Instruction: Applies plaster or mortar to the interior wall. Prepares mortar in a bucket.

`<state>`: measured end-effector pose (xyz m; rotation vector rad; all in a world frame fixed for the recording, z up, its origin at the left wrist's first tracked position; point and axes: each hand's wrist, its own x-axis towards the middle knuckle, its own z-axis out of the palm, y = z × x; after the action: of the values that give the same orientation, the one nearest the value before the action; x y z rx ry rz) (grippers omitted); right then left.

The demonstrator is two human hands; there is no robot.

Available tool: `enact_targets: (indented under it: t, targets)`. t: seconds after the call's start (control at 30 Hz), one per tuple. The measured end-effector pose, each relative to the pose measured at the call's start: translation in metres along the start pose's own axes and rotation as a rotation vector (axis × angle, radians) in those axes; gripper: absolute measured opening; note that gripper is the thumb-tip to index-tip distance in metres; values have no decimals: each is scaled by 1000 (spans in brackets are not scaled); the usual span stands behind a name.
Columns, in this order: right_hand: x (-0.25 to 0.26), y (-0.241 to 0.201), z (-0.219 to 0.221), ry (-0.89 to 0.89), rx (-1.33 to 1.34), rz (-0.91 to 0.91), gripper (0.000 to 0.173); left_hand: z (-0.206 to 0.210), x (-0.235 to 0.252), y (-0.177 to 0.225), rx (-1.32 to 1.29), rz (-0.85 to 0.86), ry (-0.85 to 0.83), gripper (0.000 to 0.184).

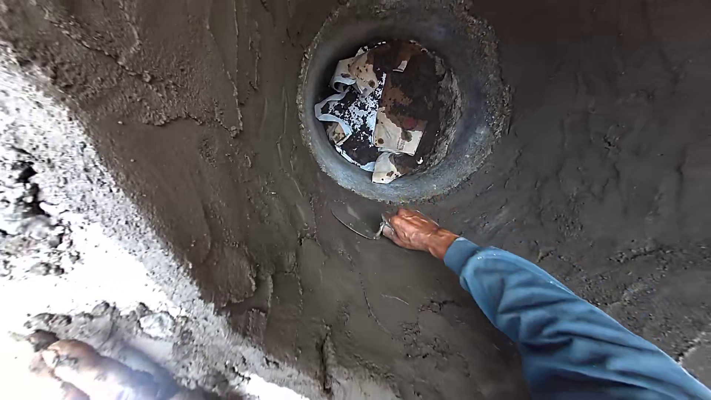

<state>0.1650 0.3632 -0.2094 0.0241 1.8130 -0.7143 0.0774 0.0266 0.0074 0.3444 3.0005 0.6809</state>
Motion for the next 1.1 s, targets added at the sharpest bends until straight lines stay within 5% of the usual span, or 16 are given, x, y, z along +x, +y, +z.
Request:
enact_targets:
  t: [0.3,0.47,0.8,1.1]
  targets:
    - [-57,-19,-7,-16,16,-73,40,2,3,0,19,-8,19,107]
    - [-87,-12,-12,221,47,-370,35,2,1,-3,20,-12,11,109]
    - [74,-3,-17,-11,143,207,38,2,1,2,30,-7,12,111]
    - [25,-85,-66,-105,185,187,34,2,5,3,74,34,-3,104]
